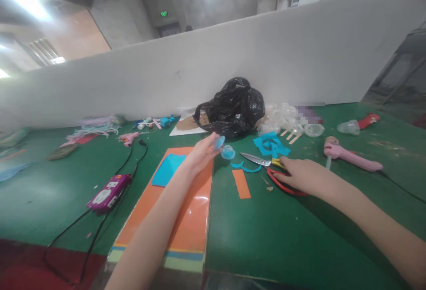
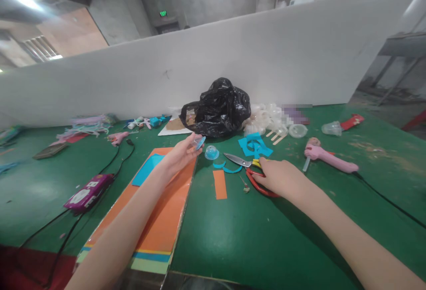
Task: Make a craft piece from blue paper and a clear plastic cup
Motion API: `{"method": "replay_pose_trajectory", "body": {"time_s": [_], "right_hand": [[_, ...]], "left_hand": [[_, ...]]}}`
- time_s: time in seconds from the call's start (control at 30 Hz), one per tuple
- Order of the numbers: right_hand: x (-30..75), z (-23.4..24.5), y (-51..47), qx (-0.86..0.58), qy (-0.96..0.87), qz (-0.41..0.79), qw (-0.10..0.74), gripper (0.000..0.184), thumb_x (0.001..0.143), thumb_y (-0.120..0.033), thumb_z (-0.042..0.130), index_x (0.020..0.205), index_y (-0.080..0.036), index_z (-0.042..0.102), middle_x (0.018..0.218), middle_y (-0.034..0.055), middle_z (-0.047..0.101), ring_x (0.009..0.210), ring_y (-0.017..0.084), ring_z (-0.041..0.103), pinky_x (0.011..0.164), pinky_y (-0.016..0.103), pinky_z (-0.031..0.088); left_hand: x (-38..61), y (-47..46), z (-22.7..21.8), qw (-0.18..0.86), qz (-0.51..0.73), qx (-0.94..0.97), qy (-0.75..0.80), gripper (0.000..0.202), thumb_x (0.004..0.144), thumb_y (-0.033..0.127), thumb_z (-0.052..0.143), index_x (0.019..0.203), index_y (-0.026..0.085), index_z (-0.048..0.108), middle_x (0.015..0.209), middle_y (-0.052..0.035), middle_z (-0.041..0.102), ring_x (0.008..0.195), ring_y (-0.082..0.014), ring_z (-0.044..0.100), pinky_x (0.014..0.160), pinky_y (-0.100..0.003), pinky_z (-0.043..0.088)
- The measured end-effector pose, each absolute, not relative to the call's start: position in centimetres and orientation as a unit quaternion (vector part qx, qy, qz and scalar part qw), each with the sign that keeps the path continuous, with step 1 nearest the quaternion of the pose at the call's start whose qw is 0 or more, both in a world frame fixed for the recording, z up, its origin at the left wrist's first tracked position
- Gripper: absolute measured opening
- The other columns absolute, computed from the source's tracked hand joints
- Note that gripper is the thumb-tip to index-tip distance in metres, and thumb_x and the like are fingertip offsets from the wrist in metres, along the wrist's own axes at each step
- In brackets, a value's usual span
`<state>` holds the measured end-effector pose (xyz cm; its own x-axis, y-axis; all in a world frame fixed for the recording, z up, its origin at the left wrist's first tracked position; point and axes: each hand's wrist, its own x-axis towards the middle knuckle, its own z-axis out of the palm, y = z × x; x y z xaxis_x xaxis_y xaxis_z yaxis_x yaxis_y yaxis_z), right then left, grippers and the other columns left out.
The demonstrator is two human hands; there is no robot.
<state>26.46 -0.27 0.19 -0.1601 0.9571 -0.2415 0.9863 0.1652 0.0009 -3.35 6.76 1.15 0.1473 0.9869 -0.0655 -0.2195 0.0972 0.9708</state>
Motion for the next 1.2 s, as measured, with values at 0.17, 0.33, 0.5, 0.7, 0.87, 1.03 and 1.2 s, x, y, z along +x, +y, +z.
{"method": "replay_pose_trajectory", "body": {"time_s": [0.17, 0.33, 0.5, 0.7, 0.87, 1.03, 1.2], "right_hand": [[26.5, 0.1, -0.2, 0.638, 0.763, -0.072, 0.078, 0.036, 0.103, -0.048, 0.043, 0.109, -0.017, 0.062, 0.097, 0.0193, 0.081, 0.088, 0.041, 0.078, 0.064, 0.038, 0.043], [26.5, 0.0, -0.2, 0.637, 0.764, -0.061, 0.081, 0.035, 0.103, -0.048, 0.043, 0.107, -0.018, 0.062, 0.096, 0.0182, 0.081, 0.087, 0.039, 0.078, 0.064, 0.037, 0.043], [26.3, 0.2, -0.3, 0.638, 0.762, -0.055, 0.099, 0.038, 0.105, -0.049, 0.042, 0.112, -0.017, 0.062, 0.101, 0.0188, 0.081, 0.091, 0.039, 0.078, 0.066, 0.036, 0.044], [26.2, 0.4, -0.5, 0.637, 0.762, -0.058, 0.106, 0.038, 0.106, -0.048, 0.042, 0.112, -0.016, 0.062, 0.1, 0.0179, 0.081, 0.092, 0.039, 0.077, 0.064, 0.036, 0.042], [26.3, 0.3, -0.5, 0.633, 0.766, -0.052, 0.095, 0.037, 0.105, -0.047, 0.042, 0.11, -0.016, 0.062, 0.098, 0.0185, 0.081, 0.09, 0.04, 0.077, 0.065, 0.037, 0.043], [26.7, -0.3, -0.2, 0.631, 0.771, -0.052, 0.073, 0.036, 0.102, -0.049, 0.046, 0.106, -0.018, 0.063, 0.092, 0.0171, 0.08, 0.084, 0.037, 0.077, 0.066, 0.037, 0.045], [26.8, -0.4, -0.1, 0.629, 0.772, -0.055, 0.077, 0.038, 0.102, -0.049, 0.044, 0.108, -0.017, 0.063, 0.096, 0.0185, 0.08, 0.087, 0.039, 0.076, 0.067, 0.038, 0.046]], "left_hand": [[-3.0, 6.5, 1.2, 0.603, 0.462, 0.501, 0.415, 0.034, 0.081, 0.037, 0.084, 0.106, 0.016, 0.074, 0.124, -0.0136, 0.074, 0.118, -0.0263, 0.068, 0.106, -0.042, 0.053], [-3.0, 6.5, 0.8, 0.443, 0.46, 0.586, 0.499, 0.046, 0.081, 0.033, 0.082, 0.123, 0.019, 0.07, 0.132, -0.0132, 0.07, 0.118, -0.0276, 0.067, 0.108, -0.045, 0.05], [-3.1, 6.3, 0.7, 0.374, 0.45, 0.624, 0.519, 0.046, 0.082, 0.032, 0.078, 0.126, 0.021, 0.067, 0.136, -0.0132, 0.067, 0.121, -0.0279, 0.065, 0.108, -0.044, 0.048], [-3.3, 6.9, 0.2, 0.282, 0.447, 0.663, 0.53, 0.038, 0.086, 0.03, 0.072, 0.123, 0.023, 0.064, 0.142, -0.0121, 0.059, 0.125, -0.026, 0.061, 0.109, -0.04, 0.047], [-3.6, 6.7, 0.1, 0.18, 0.406, 0.731, 0.518, 0.034, 0.094, 0.032, 0.066, 0.126, 0.022, 0.059, 0.135, -0.0121, 0.058, 0.128, -0.026, 0.057, 0.112, -0.039, 0.043], [-3.8, 6.5, 0.0, 0.113, 0.338, 0.778, 0.518, 0.033, 0.098, 0.033, 0.062, 0.13, 0.024, 0.058, 0.137, -0.012, 0.056, 0.131, -0.0297, 0.053, 0.114, -0.044, 0.041], [-3.8, 6.7, -0.2, 0.077, 0.309, 0.776, 0.544, 0.029, 0.099, 0.037, 0.061, 0.124, 0.021, 0.06, 0.134, -0.0137, 0.056, 0.128, -0.033, 0.052, 0.11, -0.046, 0.042]]}}
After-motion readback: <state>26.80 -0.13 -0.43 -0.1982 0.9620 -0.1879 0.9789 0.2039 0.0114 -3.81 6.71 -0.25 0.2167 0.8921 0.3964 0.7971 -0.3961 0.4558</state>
